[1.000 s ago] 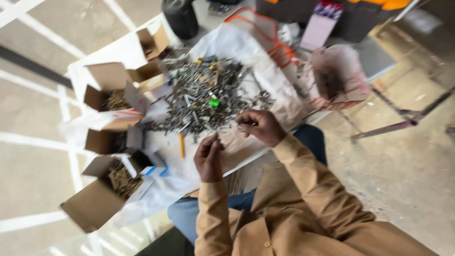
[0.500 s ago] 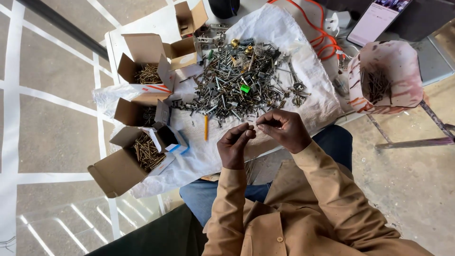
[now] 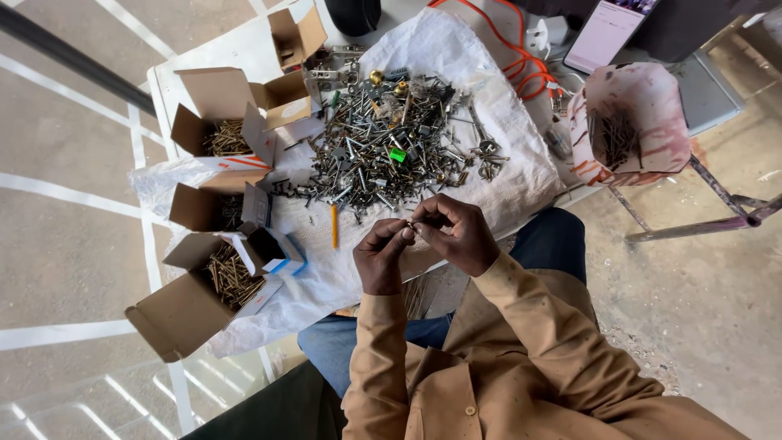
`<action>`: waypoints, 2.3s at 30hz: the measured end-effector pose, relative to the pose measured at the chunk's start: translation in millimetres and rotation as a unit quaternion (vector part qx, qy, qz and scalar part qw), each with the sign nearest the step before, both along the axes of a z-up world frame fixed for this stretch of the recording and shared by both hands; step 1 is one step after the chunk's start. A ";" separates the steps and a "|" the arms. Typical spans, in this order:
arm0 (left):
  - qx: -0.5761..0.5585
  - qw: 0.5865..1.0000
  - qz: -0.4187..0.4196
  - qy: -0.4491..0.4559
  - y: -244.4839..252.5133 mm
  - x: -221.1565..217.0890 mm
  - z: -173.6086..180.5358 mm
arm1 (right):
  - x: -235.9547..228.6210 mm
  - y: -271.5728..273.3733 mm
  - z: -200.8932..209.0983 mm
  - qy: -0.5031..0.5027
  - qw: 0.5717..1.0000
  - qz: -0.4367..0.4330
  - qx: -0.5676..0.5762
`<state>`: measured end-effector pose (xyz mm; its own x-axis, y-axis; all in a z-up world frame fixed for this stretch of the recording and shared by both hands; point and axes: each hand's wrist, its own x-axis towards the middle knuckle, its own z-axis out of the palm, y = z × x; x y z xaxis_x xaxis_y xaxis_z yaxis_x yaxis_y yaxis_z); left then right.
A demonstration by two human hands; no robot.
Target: Sorting mixed screws and nails from a pile into organized cardboard boxes.
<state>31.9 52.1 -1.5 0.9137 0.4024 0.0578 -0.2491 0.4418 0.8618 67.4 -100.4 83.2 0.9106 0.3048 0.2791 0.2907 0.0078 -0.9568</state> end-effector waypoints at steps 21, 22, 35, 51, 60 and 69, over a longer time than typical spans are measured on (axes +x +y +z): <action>-0.066 0.990 -0.109 -0.056 12.5 -4.7 0.1 | 16.5 -15.8 -11.0 0.241 0.959 0.067 0.132; -0.092 0.990 -0.094 -0.046 13.7 -5.1 -3.3 | 25.5 -24.8 -16.3 0.198 0.976 0.014 0.093; -0.131 0.991 -0.013 -0.032 7.8 -2.8 -7.9 | 54.7 -43.0 -48.2 -0.138 0.921 -0.064 -0.359; -0.141 0.989 0.001 -0.034 8.4 -6.4 -22.6 | 61.2 -27.6 -51.3 -0.151 0.898 -0.075 -0.407; -0.142 0.989 0.000 -0.030 7.1 -7.2 -14.8 | 53.2 13.5 -52.0 -0.176 0.901 -0.030 -0.395; -0.119 0.993 0.003 -0.026 6.1 -6.1 -11.9 | 48.3 20.4 -63.1 -0.198 0.885 -0.024 -0.420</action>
